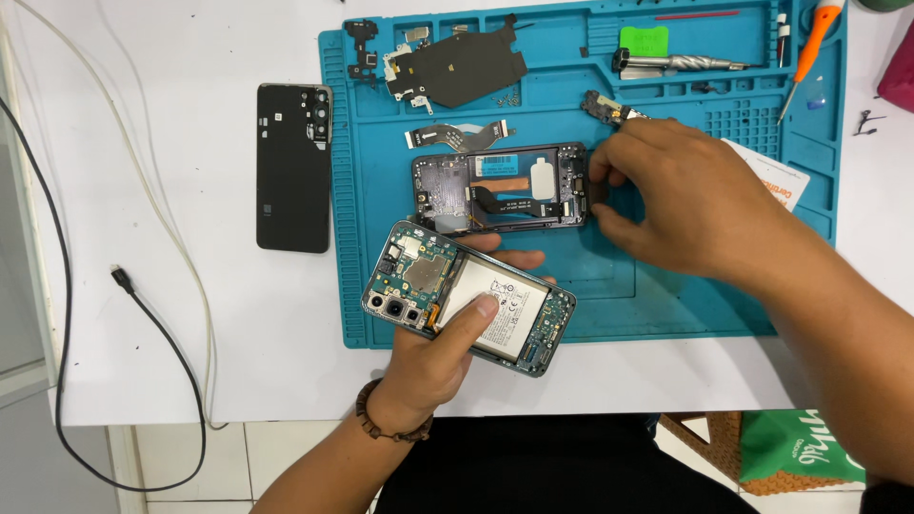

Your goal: The person disassembles a smartphone on a blue work mat, using a screwdriver to remove screws and a plastic pry tool to separate components. They detach the battery connector, remove the motherboard, and place parts on the mat while handling the phone frame and internal components.

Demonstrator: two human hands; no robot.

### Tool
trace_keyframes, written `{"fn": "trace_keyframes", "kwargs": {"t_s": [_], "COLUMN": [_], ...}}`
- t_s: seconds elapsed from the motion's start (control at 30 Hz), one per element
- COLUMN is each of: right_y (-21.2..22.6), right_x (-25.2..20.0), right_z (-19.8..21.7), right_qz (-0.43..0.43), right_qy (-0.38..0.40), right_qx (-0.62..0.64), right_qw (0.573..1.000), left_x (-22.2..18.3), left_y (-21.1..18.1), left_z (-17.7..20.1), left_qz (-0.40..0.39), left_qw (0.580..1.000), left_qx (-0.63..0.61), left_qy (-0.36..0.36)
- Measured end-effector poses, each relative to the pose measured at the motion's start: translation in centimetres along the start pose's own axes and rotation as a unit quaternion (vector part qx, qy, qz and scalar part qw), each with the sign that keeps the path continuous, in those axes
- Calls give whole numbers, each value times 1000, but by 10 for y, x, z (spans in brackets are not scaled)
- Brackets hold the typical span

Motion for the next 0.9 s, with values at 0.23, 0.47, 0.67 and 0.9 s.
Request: {"fn": "trace_keyframes", "kwargs": {"t_s": [0.23, 0.47, 0.67, 0.9], "right_y": [0, -5, -17, -5], "right_x": [1, -4, -11, -35], "right_z": [0, 0, 8, 25], "right_qz": [-13, -58, -152, 31], "right_qy": [7, 5, 5, -201], "right_qx": [-3, 8, 97, -74], "right_qw": [1000, 998, 984, 976], "left_x": [0, -1, -1, -7], "left_y": [0, 0, -2, -6], "left_z": [0, 1, -2, -5], "left_qz": [0, -7, -19, -41], "left_qw": [1000, 1000, 1000, 999], "left_qx": [-13, -9, 18, 24], "left_qy": [0, -1, -6, 20]}}
Point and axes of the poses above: each hand's wrist, its own x-axis towards the middle knuckle, its own z-axis out of the back of the hand, y = z × x, the point moved 6 cm from there along x, towards the middle knuckle, and after that the axes turned 13 degrees about -y, right-handed, at the moved point
